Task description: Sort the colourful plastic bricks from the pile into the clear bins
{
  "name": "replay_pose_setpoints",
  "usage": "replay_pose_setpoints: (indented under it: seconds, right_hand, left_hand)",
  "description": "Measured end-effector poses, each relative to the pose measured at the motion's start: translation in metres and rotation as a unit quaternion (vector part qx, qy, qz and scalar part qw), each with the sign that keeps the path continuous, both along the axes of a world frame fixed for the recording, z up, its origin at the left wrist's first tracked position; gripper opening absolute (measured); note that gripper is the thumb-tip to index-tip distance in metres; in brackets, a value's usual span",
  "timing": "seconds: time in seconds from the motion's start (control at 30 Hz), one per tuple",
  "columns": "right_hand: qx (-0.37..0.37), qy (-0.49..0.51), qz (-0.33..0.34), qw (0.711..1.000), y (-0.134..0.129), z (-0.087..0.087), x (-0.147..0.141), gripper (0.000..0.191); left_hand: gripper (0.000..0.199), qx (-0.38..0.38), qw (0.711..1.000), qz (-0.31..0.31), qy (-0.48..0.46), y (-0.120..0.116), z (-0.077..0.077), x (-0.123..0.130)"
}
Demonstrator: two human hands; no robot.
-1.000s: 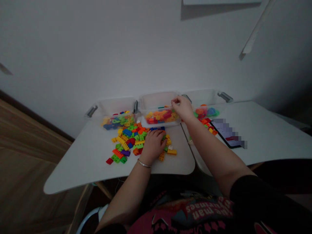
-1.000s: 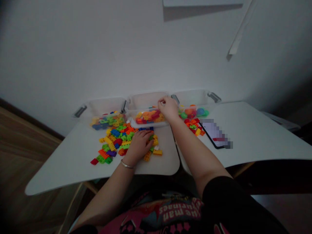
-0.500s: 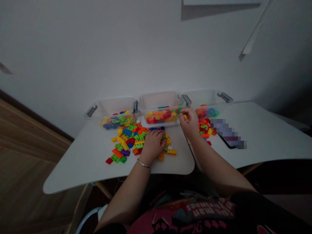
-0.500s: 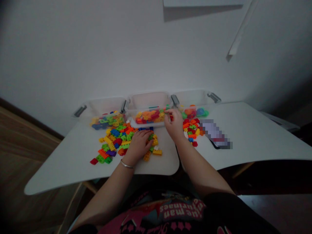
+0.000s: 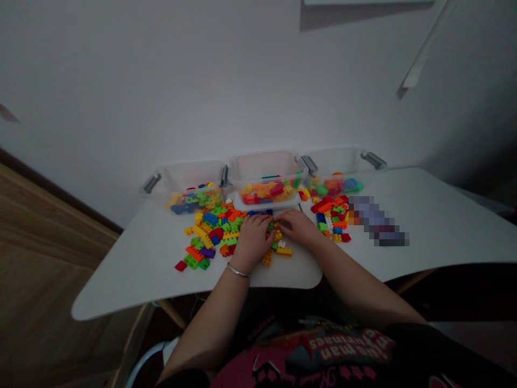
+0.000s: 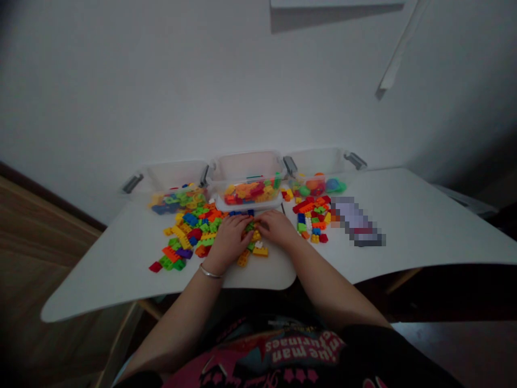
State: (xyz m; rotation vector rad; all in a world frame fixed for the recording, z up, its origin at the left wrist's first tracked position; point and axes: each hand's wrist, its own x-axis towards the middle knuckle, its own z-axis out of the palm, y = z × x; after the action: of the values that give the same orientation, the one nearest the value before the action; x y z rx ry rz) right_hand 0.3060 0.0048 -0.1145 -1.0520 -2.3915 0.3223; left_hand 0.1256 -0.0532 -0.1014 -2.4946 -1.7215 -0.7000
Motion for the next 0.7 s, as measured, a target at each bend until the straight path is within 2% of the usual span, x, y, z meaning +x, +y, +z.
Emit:
replay_pose_setpoints:
  seconds: [0.17, 0.27, 0.5, 0.7]
  right_hand:
    - [0.021, -0.078, -0.083, 0.993, -0.008, 0.016, 0.0, 0.02]
    - [0.038, -0.093, -0.121, 0.988, -0.012, 0.019, -0.001, 0.023]
    - [0.069, -0.063, -0.15, 0.984, -0.007, 0.006, -0.001, 0.032]
    - [0.055, -0.062, -0.149, 0.985, -0.004, -0.002, -0.001, 0.016]
  left_hand:
    - [0.036, 0.0, 1.0, 0.002, 0.0, 0.0, -0.001, -0.001]
    - [0.037, 0.0, 1.0, 0.001, 0.003, 0.001, -0.003, -0.001]
    - [0.037, -0.001, 1.0, -0.004, 0.001, 0.001, -0.003, -0.002]
    - [0.035, 0.004, 1.0, -0.009, -0.003, 0.002, -0.005, -0.003]
